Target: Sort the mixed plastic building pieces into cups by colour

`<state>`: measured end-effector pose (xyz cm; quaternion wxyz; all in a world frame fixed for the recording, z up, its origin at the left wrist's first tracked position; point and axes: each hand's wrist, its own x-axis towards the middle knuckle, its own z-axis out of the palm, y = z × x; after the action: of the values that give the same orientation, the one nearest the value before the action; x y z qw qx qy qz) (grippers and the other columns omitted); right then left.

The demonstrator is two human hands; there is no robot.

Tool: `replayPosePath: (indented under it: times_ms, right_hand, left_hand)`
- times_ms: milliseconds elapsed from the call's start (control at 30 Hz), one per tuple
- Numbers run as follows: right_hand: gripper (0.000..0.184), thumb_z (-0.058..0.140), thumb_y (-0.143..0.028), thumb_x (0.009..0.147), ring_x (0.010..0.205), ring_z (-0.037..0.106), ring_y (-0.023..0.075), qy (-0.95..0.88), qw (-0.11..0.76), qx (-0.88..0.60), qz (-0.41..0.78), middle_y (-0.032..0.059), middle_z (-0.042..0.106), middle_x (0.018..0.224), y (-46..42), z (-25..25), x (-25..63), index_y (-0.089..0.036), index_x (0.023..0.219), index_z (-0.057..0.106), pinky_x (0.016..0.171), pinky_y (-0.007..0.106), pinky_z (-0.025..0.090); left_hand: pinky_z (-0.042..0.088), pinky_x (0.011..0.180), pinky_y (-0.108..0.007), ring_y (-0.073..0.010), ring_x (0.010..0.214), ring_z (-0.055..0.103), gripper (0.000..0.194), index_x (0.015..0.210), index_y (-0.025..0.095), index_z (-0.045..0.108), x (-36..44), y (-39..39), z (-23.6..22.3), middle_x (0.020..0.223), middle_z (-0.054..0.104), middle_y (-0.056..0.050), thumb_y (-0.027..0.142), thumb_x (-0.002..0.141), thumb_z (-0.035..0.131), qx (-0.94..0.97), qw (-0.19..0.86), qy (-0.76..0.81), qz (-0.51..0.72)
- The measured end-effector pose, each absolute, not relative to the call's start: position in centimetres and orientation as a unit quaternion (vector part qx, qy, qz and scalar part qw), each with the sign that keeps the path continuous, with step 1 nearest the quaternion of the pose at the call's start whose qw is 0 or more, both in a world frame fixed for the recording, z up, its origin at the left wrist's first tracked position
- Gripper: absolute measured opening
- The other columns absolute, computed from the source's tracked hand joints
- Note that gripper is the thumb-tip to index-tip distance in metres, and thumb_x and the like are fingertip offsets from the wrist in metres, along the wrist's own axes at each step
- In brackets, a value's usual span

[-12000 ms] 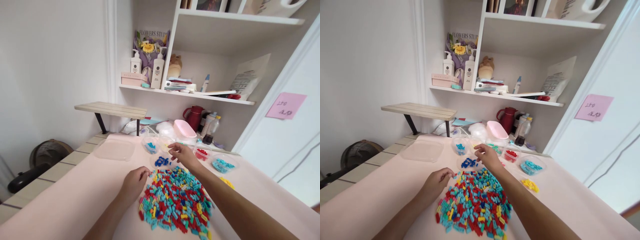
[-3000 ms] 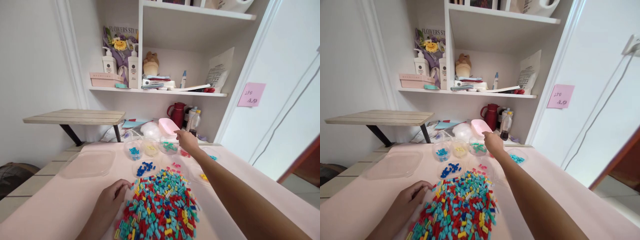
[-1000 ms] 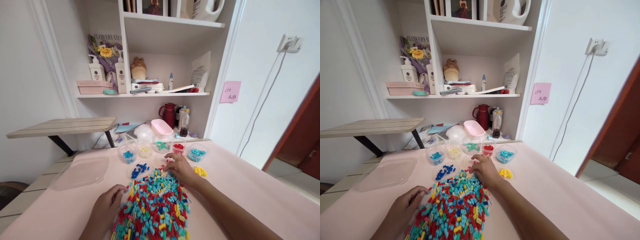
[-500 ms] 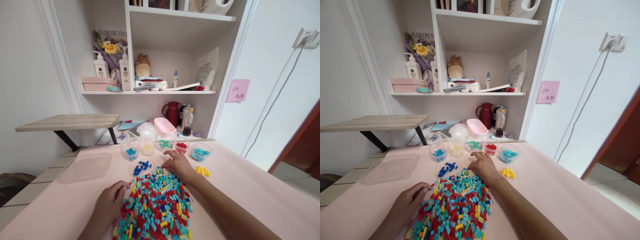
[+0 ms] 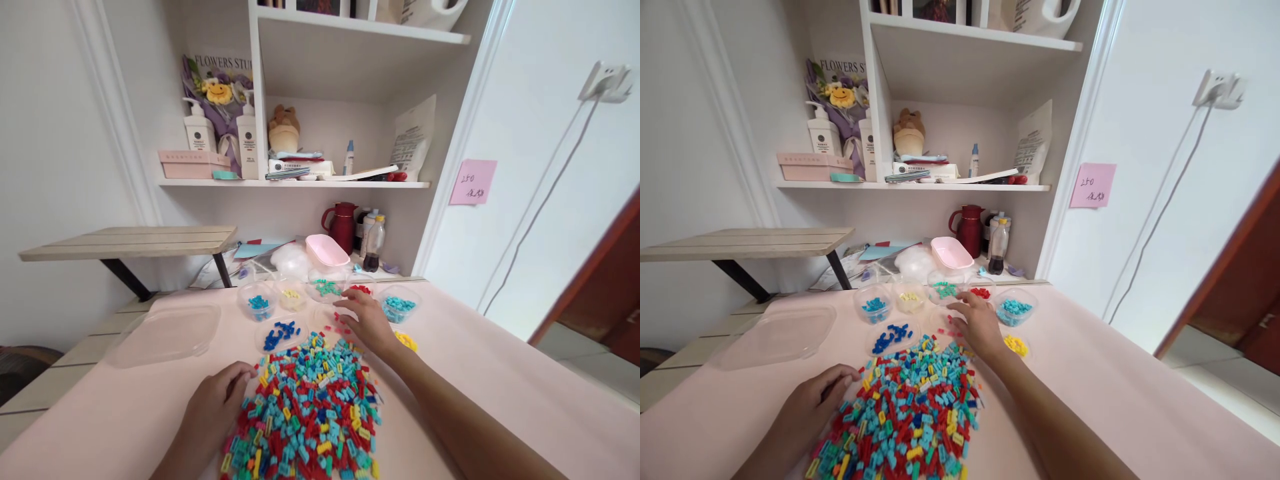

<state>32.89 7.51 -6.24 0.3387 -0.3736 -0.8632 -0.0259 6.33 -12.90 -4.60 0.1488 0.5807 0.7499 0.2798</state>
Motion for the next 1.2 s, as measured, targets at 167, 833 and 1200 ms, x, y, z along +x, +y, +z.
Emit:
replayPosePath:
  times_ms: [167, 833, 1200]
  right_hand:
    - [0.021, 0.057, -0.021, 0.084, 0.100, 0.056, 0.0242, -0.865, 0.339, -0.366, -0.052, 0.0073, 0.062, 0.110, 7.4, -6.5, 32.9, -0.029, 0.098, 0.071, 0.087, 0.041, 0.042]
    - [0.029, 0.048, -0.015, 0.086, 0.102, 0.054, 0.0229, -0.896, 0.270, -0.352, -0.030, 0.0080, 0.057, 0.116, 5.5, -5.8, 32.2, -0.027, 0.100, 0.070, 0.089, 0.038, 0.040]
    - [0.043, 0.053, -0.012, 0.080, 0.108, 0.050, 0.0277, -0.889, 0.173, -0.420, -0.056, 0.0092, 0.051, 0.125, 5.4, -6.3, 32.3, -0.031, 0.118, 0.061, 0.086, 0.039, 0.035]
  left_hand:
    - [0.044, 0.069, -0.019, -0.0152, 0.086, 0.067, 0.030, 0.089, 0.028, 0.067, 6.3, -12.8, -4.6, 0.092, 0.074, 0.005, 0.035, 0.086, 0.038, 0.583, 0.148, 0.749, 0.278]
    - [0.044, 0.067, -0.020, -0.0158, 0.080, 0.067, 0.029, 0.084, 0.028, 0.068, 6.4, -13.0, -4.5, 0.086, 0.075, 0.004, 0.036, 0.084, 0.040, 0.581, 0.151, 0.741, 0.301]
    - [0.043, 0.067, -0.021, -0.0169, 0.083, 0.066, 0.029, 0.085, 0.028, 0.068, 6.4, -12.9, -4.7, 0.089, 0.075, 0.003, 0.036, 0.084, 0.040, 0.580, 0.152, 0.747, 0.286]
